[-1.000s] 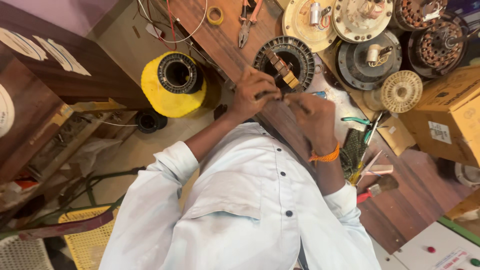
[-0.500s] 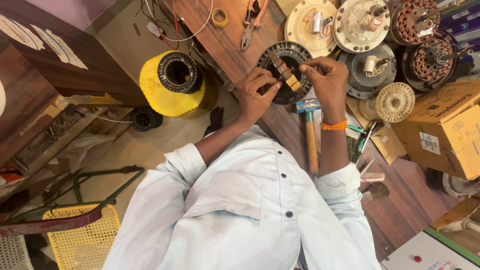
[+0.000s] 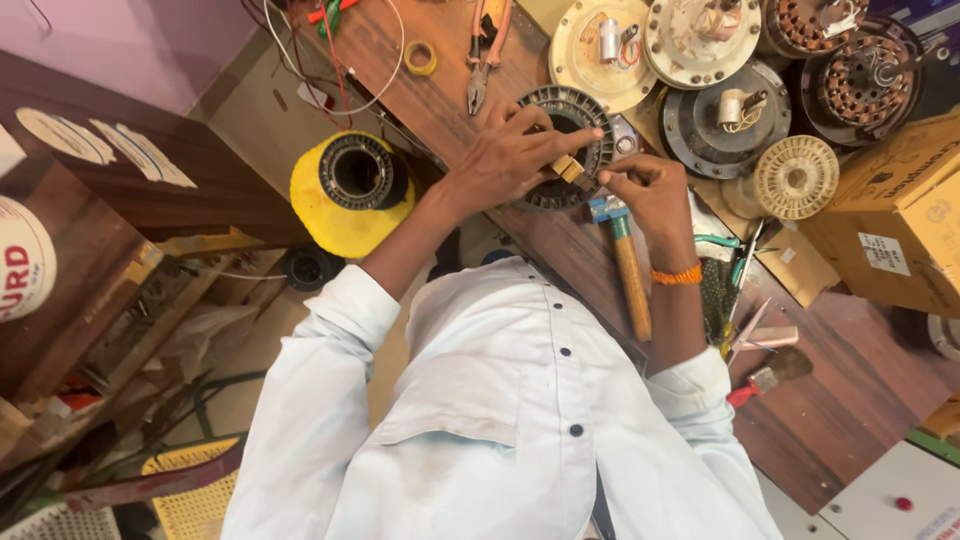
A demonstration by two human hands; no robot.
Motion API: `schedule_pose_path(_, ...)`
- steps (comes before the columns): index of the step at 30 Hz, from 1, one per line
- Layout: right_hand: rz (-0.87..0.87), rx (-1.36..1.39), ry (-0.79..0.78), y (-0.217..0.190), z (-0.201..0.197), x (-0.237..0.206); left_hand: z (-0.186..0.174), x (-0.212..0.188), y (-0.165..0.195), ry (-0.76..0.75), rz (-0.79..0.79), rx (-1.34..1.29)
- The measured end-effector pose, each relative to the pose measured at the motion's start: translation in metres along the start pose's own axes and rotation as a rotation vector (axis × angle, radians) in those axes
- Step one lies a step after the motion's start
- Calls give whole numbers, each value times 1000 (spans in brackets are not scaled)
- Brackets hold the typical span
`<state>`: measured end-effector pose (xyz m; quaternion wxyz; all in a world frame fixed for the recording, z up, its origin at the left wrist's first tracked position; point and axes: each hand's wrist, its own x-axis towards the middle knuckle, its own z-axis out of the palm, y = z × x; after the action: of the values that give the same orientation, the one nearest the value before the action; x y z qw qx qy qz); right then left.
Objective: The person uses a hammer and a screwdriver to adjust and secure components within a circular electrical part on a workbench. They repeatedly tap and pry at the internal structure while holding the part steady with their other hand.
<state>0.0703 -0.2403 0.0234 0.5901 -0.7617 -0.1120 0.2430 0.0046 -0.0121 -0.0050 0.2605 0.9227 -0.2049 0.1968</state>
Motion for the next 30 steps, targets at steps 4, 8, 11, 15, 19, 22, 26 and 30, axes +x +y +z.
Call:
schedule_pose_path(4, -73, -42, 22, -8, -3, -21, -9, 13, -11, -69, 41, -67)
schedule_pose_path(8, -112, -152, 8, -13, 16, -35, -11, 17, -11, -60, 64, -103)
schedule_pose_path(11, -314, -432, 46, -14, 28, -41, -11, 18, -11, -132, 0, -118)
schedule_pose_path(15, -586, -601, 56, -14, 47, -47, -9, 12, -14, -133, -18, -165)
schedule_pose_path(19, -638, -691, 25, -13, 68, -47, -2, -12, -10, 101, 197, -12)
schedule_pose_path(22, -622, -669, 17, -12, 66, -50, 5, -38, 0, 128, 217, 64)
schedule_pose_path(26, -744, -646, 7, -15, 48, -55, 18, -54, 16, 216, -42, -225)
schedule_pose_path(30, -490, -480, 3, -23, 37, -29, 34, -46, 32, 455, -407, -509)
